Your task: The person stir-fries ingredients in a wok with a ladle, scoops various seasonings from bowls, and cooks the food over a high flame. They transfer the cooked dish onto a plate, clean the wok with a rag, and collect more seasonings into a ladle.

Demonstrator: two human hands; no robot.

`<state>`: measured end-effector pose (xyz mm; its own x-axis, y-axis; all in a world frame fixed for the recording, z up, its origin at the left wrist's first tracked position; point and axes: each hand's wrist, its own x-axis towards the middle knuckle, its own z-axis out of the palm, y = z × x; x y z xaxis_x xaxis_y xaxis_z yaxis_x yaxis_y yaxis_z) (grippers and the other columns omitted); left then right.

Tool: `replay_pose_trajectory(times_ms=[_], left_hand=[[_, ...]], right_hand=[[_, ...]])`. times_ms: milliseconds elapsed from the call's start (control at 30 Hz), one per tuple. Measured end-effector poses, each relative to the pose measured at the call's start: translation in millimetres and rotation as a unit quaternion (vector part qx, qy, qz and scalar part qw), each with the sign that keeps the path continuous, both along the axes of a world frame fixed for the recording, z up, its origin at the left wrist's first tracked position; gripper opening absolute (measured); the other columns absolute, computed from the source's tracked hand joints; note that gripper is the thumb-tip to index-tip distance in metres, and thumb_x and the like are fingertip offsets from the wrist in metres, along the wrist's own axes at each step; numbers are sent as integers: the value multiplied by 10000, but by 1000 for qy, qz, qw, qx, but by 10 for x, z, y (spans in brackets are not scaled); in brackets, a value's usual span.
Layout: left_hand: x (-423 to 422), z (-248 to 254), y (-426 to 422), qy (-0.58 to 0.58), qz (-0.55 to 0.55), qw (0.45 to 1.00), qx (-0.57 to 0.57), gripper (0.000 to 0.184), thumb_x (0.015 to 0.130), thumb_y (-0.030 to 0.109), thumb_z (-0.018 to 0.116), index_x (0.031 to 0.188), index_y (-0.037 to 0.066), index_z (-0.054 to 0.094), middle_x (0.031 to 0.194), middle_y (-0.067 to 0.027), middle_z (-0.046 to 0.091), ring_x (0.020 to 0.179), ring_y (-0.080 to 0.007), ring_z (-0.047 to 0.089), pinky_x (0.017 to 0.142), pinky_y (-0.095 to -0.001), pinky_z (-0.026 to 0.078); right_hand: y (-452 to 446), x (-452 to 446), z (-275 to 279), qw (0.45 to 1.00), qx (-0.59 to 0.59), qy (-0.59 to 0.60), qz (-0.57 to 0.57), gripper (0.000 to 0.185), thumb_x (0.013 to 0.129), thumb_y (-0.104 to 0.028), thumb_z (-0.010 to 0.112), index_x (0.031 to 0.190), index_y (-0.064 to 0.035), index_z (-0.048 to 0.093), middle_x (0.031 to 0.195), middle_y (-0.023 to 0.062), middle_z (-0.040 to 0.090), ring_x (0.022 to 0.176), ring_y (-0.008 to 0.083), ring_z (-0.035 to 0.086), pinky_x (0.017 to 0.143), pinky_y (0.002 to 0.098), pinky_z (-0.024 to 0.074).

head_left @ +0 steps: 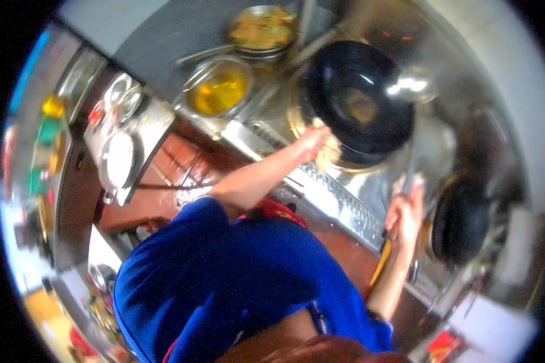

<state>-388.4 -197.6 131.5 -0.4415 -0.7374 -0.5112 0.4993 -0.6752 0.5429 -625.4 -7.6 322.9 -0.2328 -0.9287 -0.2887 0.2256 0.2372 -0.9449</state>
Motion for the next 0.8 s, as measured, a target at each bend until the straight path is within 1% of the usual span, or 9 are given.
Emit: replay_pose_trajectory(times_ms=[33,133,233,267,333,467,533,633,800], left_hand=[[22,71,23,-2,11,1000,-1,140,897,126,542,940,0,584,797,-167,673,677,-309,679,594,-451,588],[233,683,422,-82,-8,994,-75,167,895,121,556,1002,-2,595,811,-149,676,646,-277,675,561,-410,577],[527,751,901,-81,-98,992,-25,242,894,97,567,1122,18,582,889,-125,668,685,-243,674,565,-384,577],[579,441,1038,-44,-77,995,-38,264,906,63,545,1163,18,583,897,-120,676,708,-228,680,559,-380,576],[812,677,1308,17,-48,999,-15,279,928,68,554,1202,18,577,956,-128,684,751,-226,687,591,-370,583],[1357,737,1355,-74,-82,993,-29,470,951,189,637,1369,13,518,1230,-148,639,1103,-238,627,905,-365,544],[1591,586,1378,-59,1,998,-37,205,876,31,613,1078,-5,599,953,-96,689,847,-191,684,755,-331,572],[2041,402,1497,-32,26,999,-15,315,871,25,610,1186,20,608,1055,-98,687,907,-216,683,790,-361,579],[2746,422,1629,-87,81,993,8,342,855,-4,628,1197,1,610,1057,-115,693,890,-239,692,765,-392,592]], right_hand=[[16,164,26,1000,-19,-15,14,575,887,-56,535,1432,-66,351,694,42,524,421,113,474,301,246,386],[-19,664,252,991,67,24,116,595,883,-37,544,1442,-48,340,673,45,526,406,118,481,314,250,397],[-169,1210,313,965,80,-29,249,567,891,-33,560,1427,-45,377,740,41,546,409,100,474,334,231,379],[-252,1409,285,956,89,-32,278,539,902,-35,556,1413,-36,385,716,39,541,406,89,464,336,224,366],[-445,1748,126,937,96,-18,336,474,916,-46,554,1363,-11,400,669,34,533,401,78,460,336,230,371],[-916,2443,-39,907,102,116,393,518,879,-42,570,1344,24,352,720,82,541,418,130,503,347,298,401],[-1171,2690,-291,894,71,180,404,526,870,-36,567,1344,34,351,783,106,556,482,146,553,380,308,425],[-1410,3045,-197,867,119,250,415,418,884,-82,566,1259,39,427,812,97,567,518,152,554,395,306,442],[-1463,3247,6,908,248,-26,337,298,894,-94,592,1152,-23,460,752,44,552,519,121,524,370,268,394]])
